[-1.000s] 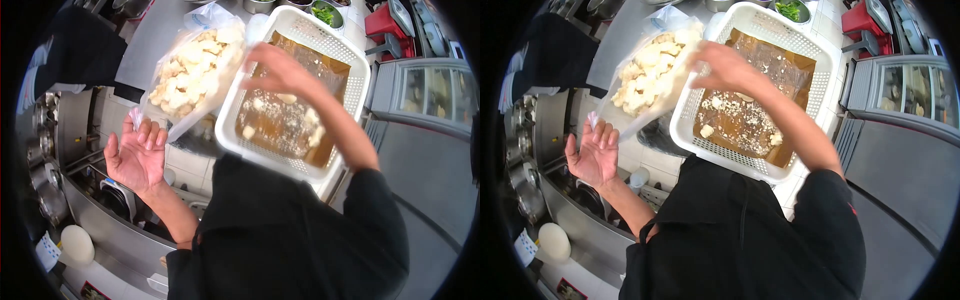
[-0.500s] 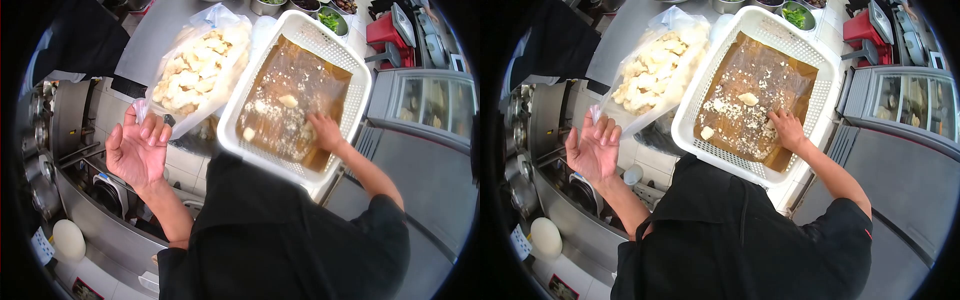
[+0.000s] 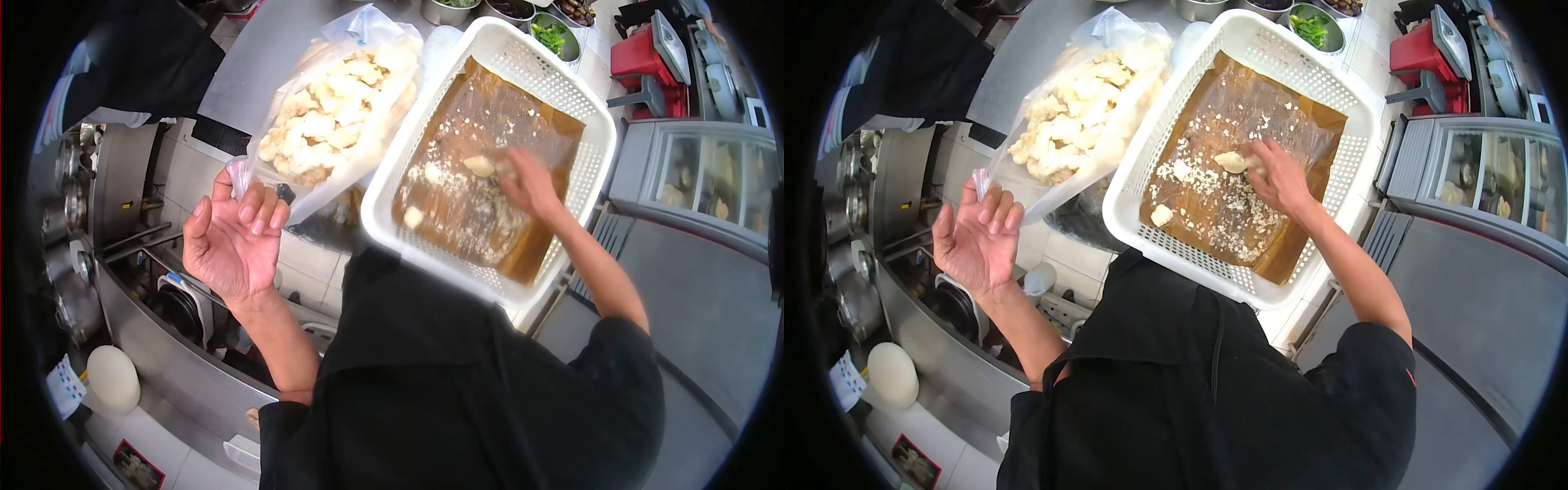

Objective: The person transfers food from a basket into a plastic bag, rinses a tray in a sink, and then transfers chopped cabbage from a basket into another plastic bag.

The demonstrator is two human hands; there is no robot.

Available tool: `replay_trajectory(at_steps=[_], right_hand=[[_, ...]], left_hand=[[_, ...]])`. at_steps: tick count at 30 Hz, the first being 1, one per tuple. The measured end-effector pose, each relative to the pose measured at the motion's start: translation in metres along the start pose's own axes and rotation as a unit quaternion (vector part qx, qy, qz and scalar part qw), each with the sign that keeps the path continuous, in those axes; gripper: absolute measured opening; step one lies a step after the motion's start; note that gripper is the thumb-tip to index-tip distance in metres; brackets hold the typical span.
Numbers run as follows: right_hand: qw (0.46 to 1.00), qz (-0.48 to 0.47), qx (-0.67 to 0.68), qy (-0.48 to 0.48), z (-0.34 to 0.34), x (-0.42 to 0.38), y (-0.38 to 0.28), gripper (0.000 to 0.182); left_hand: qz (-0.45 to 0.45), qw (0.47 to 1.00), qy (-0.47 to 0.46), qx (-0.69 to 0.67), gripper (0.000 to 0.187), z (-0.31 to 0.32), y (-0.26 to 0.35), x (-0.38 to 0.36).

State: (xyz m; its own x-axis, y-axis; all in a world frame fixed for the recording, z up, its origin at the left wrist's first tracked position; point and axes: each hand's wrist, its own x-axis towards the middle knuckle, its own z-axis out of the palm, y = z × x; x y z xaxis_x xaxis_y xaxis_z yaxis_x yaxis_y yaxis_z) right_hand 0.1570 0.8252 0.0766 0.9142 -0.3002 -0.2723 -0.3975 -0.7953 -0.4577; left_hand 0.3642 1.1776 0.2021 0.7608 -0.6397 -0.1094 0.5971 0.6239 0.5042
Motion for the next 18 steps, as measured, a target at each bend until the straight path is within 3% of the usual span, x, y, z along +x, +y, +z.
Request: replay_trajectory(at_steps=[3, 6, 9, 12, 15, 18], right_hand=[[0.993, 0.054, -0.085, -0.063, -0.01, 0.019, -0.041, 0.037], [0.997, 0.02, -0.068, -0.037, 0.007, 0.027, -0.03, 0.035], [0.999, -0.017, 0.018, -0.021, 0.021, 0.034, -0.01, 0.03], [0.991, 0.026, 0.105, -0.077, 0.015, 0.035, -0.021, 0.027], [0.972, -0.165, 0.134, -0.096, 0.014, 0.022, -0.064, 0.03], [0.922, -0.207, 0.157, -0.288, 0.03, 0.021, -0.09, 0.024]], left_hand=[[0.001, 1.0, -0.003, 0.005, 0.048, 0.002, -0.001, 0.0], [0.004, 1.0, 0.004, 0.012, 0.049, 0.002, -0.001, -0.001], [0.006, 1.0, 0.002, 0.011, 0.049, 0.002, -0.002, -0.003], [0.01, 1.0, 0.007, 0.016, 0.048, 0.0, -0.001, -0.004], [0.007, 1.0, 0.025, 0.008, 0.046, 0.001, -0.003, -0.004], [0.006, 1.0, 0.027, 0.011, 0.044, 0.005, -0.004, -0.001]])
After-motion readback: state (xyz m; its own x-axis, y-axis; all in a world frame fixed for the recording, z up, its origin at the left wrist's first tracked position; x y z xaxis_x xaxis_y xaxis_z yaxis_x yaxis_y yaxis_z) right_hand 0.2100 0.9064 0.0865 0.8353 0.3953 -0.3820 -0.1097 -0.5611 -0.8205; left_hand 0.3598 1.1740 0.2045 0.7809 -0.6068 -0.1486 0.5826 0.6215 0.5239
